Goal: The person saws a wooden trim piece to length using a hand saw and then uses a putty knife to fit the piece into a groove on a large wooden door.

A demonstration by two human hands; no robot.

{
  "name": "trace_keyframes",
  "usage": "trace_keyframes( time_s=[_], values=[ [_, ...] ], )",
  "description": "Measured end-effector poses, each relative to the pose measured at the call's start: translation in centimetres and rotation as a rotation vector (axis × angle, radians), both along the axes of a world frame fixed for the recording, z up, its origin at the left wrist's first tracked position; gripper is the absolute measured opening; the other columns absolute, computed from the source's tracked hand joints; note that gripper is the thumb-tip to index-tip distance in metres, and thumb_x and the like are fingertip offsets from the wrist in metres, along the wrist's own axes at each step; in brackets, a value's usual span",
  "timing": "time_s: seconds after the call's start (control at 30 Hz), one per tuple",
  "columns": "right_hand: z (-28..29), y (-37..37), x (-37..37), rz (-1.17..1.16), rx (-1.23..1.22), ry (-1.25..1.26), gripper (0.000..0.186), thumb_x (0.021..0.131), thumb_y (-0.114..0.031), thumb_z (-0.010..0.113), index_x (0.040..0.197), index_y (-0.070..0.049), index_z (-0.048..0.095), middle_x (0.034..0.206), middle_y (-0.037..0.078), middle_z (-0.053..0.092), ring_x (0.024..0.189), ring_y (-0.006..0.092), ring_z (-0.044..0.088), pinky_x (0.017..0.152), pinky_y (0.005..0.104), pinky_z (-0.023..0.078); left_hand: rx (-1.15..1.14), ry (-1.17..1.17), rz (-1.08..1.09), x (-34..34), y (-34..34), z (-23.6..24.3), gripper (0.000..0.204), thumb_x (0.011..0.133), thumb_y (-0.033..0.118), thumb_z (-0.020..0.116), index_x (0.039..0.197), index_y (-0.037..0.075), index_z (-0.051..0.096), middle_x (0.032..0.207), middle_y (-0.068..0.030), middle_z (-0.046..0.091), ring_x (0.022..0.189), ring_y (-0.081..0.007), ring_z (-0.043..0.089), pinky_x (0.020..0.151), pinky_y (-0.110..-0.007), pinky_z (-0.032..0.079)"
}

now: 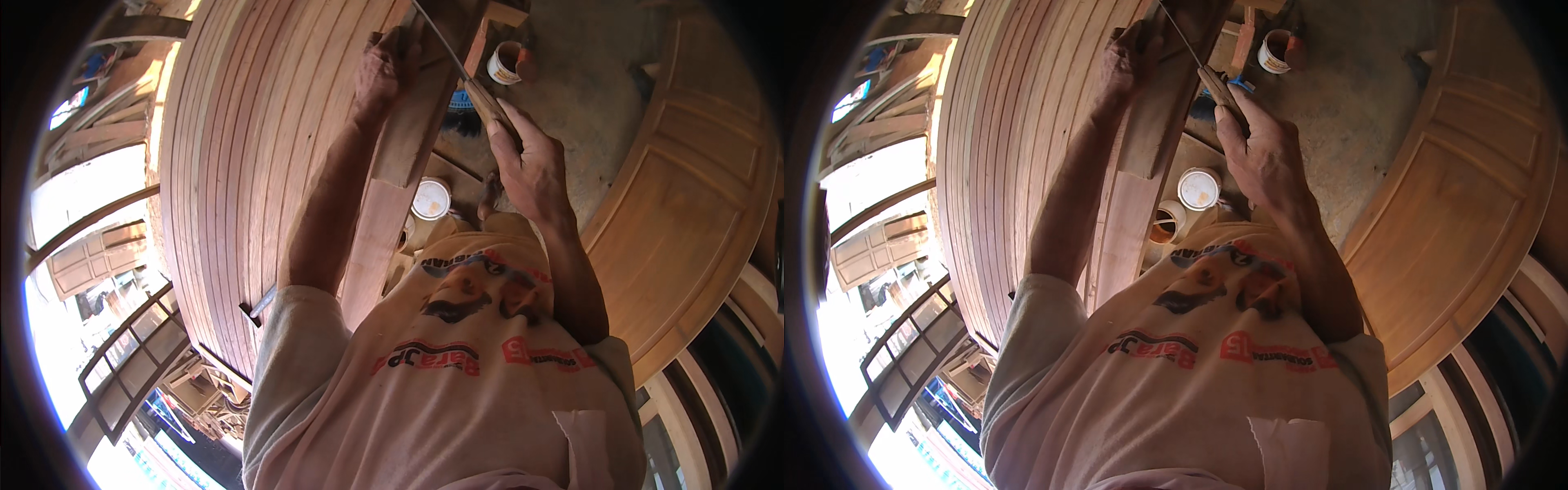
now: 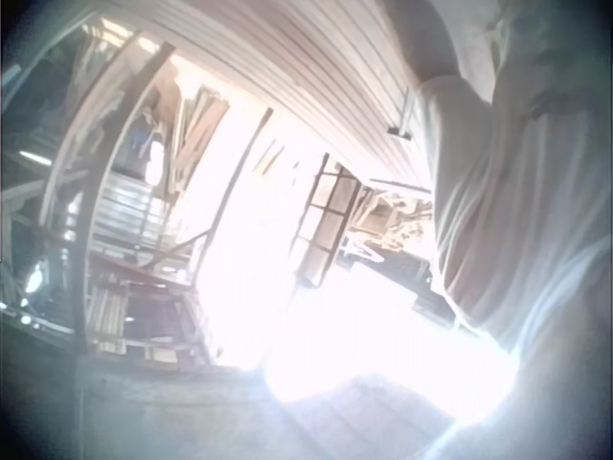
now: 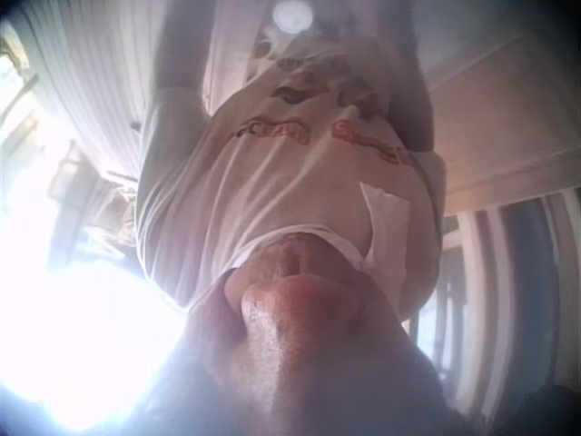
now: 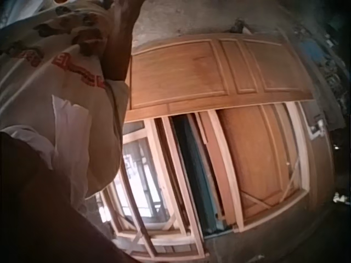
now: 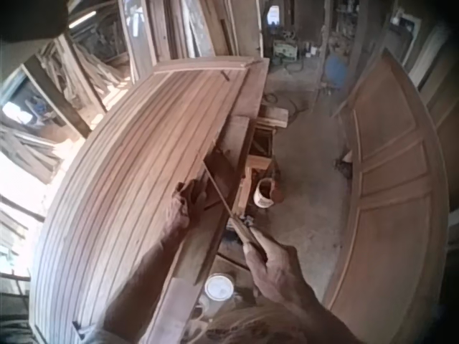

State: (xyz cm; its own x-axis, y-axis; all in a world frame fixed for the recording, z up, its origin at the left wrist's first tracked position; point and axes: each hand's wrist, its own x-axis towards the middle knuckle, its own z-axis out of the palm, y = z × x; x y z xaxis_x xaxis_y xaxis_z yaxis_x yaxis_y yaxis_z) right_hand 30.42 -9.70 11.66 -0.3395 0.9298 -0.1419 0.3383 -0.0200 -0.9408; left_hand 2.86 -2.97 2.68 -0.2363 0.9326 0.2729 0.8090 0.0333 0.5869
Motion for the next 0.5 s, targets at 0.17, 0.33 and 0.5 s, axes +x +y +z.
trace_keyframes(
  time_s=[0.17, 0.33, 0.5],
  values=[
    [0.2, -0.5, 0.4, 0.011, 0.024, 0.003, 0.046, 0.107, -0.027, 0.061, 0.139, 0.005, 0.063, 0.106, 0.028, 0.075, 0.098, 0.0379, 0.077, 0.085, 0.0425, 0.058, -0.018, 0.034, 0.046, 0.0, -0.1, -0.5, 0.058, 0.094, 0.04, 0.074, 0.137, 0.002, 0.065, 0.119, -0.0282, 0.068, 0.117, -0.0463, 0.064, 0.097, -0.052, 0.054],
    [1.3, 0.8, -0.9, 0.043, 0.049, -0.032, 0.042, 0.107, -0.025, 0.061, 0.138, 0.003, 0.064, 0.101, 0.027, 0.075, 0.092, 0.0363, 0.076, 0.082, 0.043, 0.058, -0.007, 0.013, -0.016, -0.1, -0.1, -0.3, 0.055, 0.094, 0.04, 0.073, 0.135, 0.003, 0.066, 0.113, -0.0284, 0.068, 0.113, -0.0469, 0.064, 0.094, -0.054, 0.053],
    [0.6, 0.5, -0.3, 0.029, 0.232, -0.007, 0.038, 0.107, -0.023, 0.059, 0.134, 0.003, 0.066, 0.089, 0.023, 0.073, 0.076, 0.0312, 0.073, 0.073, 0.0418, 0.057, 0.073, 0.027, -0.037, -0.2, -0.3, -0.5, 0.053, 0.095, 0.04, 0.072, 0.134, 0.005, 0.067, 0.113, -0.0279, 0.068, 0.112, -0.0463, 0.064, 0.094, -0.054, 0.053]
  ],
)
